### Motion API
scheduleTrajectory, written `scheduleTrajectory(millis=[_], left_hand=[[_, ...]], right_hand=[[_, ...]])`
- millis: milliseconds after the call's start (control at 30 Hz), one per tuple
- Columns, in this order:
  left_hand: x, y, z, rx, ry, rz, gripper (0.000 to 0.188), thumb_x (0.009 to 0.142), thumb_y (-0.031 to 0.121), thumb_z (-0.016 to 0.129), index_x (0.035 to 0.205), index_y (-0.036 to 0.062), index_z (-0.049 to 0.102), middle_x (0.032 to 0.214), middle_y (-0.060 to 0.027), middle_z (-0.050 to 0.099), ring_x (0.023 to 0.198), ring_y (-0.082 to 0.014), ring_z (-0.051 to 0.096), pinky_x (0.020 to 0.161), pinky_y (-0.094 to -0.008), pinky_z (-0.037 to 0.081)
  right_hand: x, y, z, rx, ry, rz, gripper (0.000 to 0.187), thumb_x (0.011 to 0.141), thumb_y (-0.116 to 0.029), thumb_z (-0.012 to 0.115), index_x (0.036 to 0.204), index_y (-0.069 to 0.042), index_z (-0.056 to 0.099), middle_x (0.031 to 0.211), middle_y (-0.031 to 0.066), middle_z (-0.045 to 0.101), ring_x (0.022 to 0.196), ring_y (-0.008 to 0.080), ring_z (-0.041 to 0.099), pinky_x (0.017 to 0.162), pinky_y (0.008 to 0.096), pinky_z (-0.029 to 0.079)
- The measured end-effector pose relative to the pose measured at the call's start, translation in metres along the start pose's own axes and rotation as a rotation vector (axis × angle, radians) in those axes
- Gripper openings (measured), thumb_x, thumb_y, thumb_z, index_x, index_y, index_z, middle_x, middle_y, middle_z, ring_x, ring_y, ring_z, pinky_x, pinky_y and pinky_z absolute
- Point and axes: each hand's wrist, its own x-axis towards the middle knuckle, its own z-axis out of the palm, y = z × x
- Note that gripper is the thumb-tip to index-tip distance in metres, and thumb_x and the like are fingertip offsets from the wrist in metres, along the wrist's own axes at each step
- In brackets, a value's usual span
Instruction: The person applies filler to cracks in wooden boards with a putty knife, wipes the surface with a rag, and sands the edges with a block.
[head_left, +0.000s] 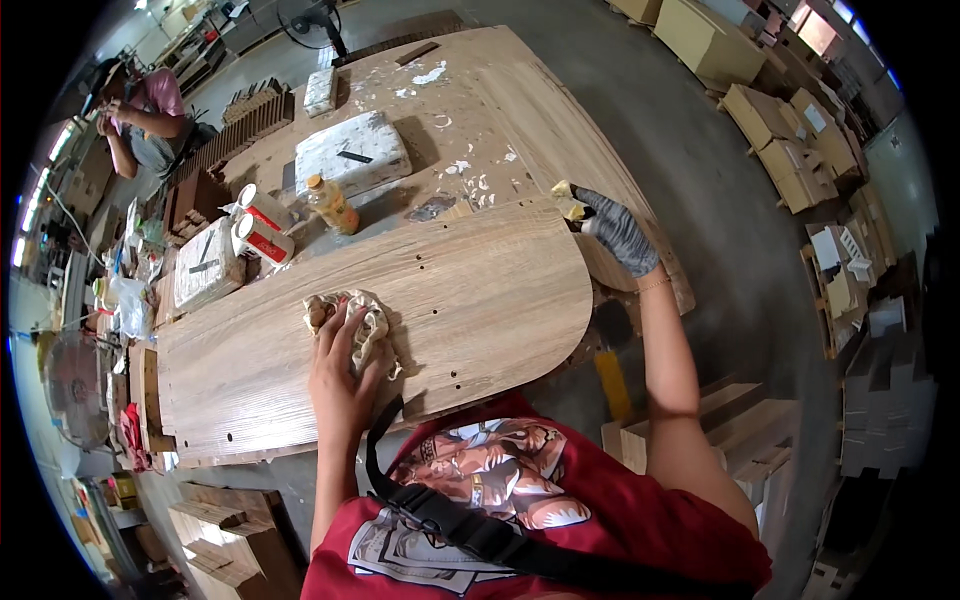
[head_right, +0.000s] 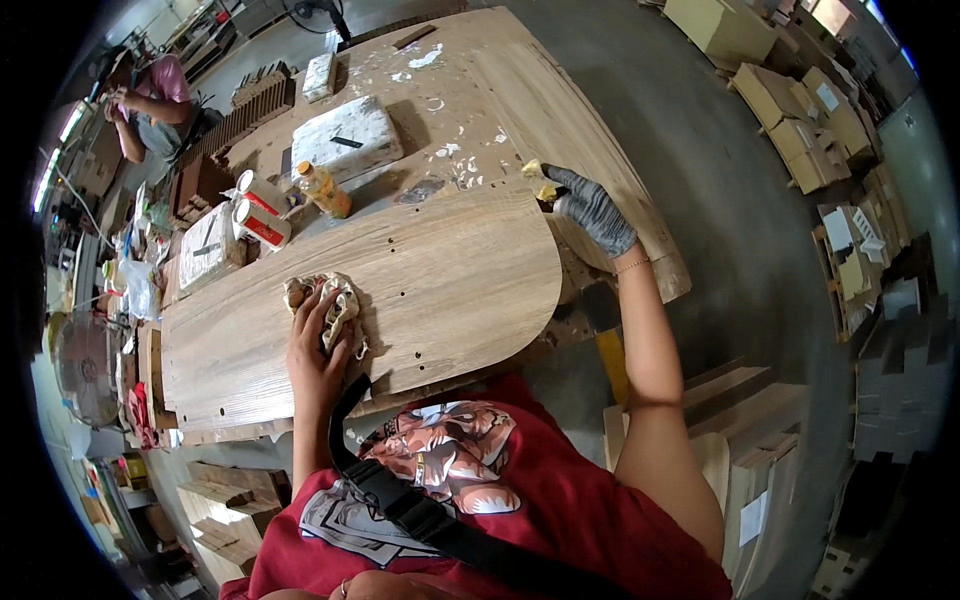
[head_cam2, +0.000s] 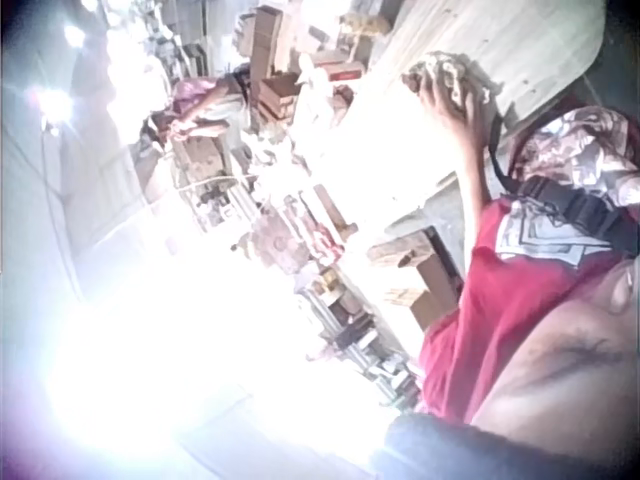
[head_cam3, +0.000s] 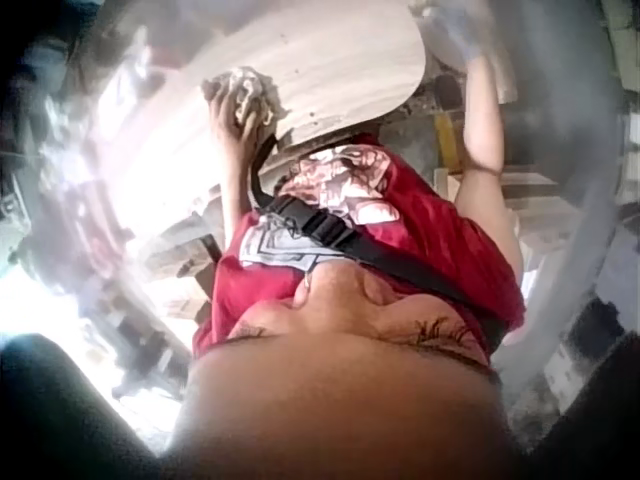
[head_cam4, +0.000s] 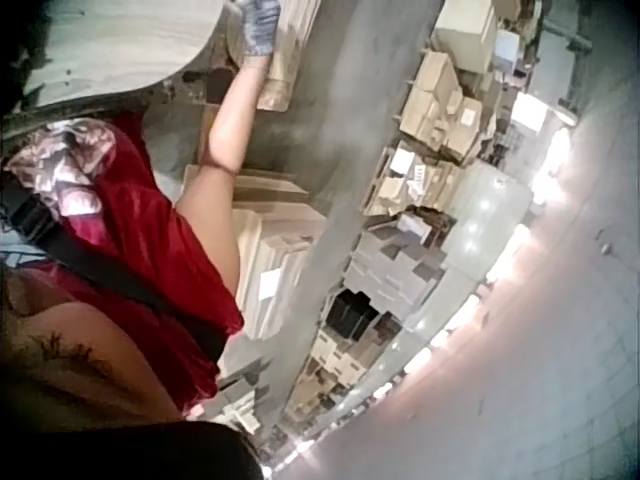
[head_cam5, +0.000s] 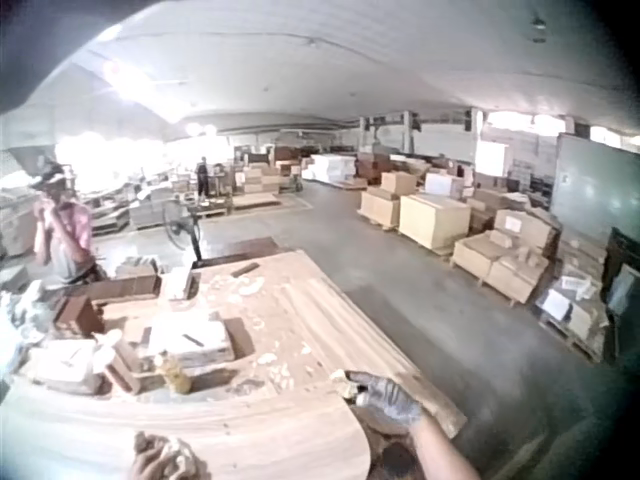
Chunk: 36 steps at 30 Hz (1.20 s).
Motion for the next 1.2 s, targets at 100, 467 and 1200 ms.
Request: scheduleTrajectory(millis=[100,467,1200], left_hand=[[-0.001,-0.003,-0.002,0.042,-0.005,0.023,0.048,0.081,0.013,0.067,0.128,0.0108,0.058,0.137,-0.0133,0.052,0.127,-0.0356,0.048,0.102,-0.042,0.041],[0.002,-0.004,0.001,0.043,0.006,0.06,0.05,0.079,0.013,0.068,0.127,0.0111,0.059,0.138,-0.0137,0.051,0.125,-0.0363,0.049,0.102,-0.0425,0.042],[0.002,-0.006,0.004,0.047,0.018,0.047,0.047,0.08,0.012,0.067,0.126,0.0102,0.06,0.137,-0.0136,0.053,0.126,-0.0348,0.05,0.101,-0.0413,0.043]], right_hand=[[-0.013,-0.025,0.011,-0.26,0.002,-0.06,0.05,0.084,-0.003,0.071,0.131,0.0,0.055,0.121,0.0058,0.064,0.104,0.0126,0.06,0.096,0.0266,0.049],[0.021,0.019,-0.006,-0.078,0.245,-0.187,0.025,0.081,0.001,0.073,0.106,-0.001,0.068,0.102,0.0044,0.069,0.092,0.0121,0.063,0.089,0.0252,0.052],[0.007,-0.011,0.009,-0.24,0.127,-0.338,0.025,0.083,0.007,0.066,0.107,-0.002,0.067,0.103,0.0034,0.067,0.094,0.0119,0.062,0.089,0.025,0.052]])
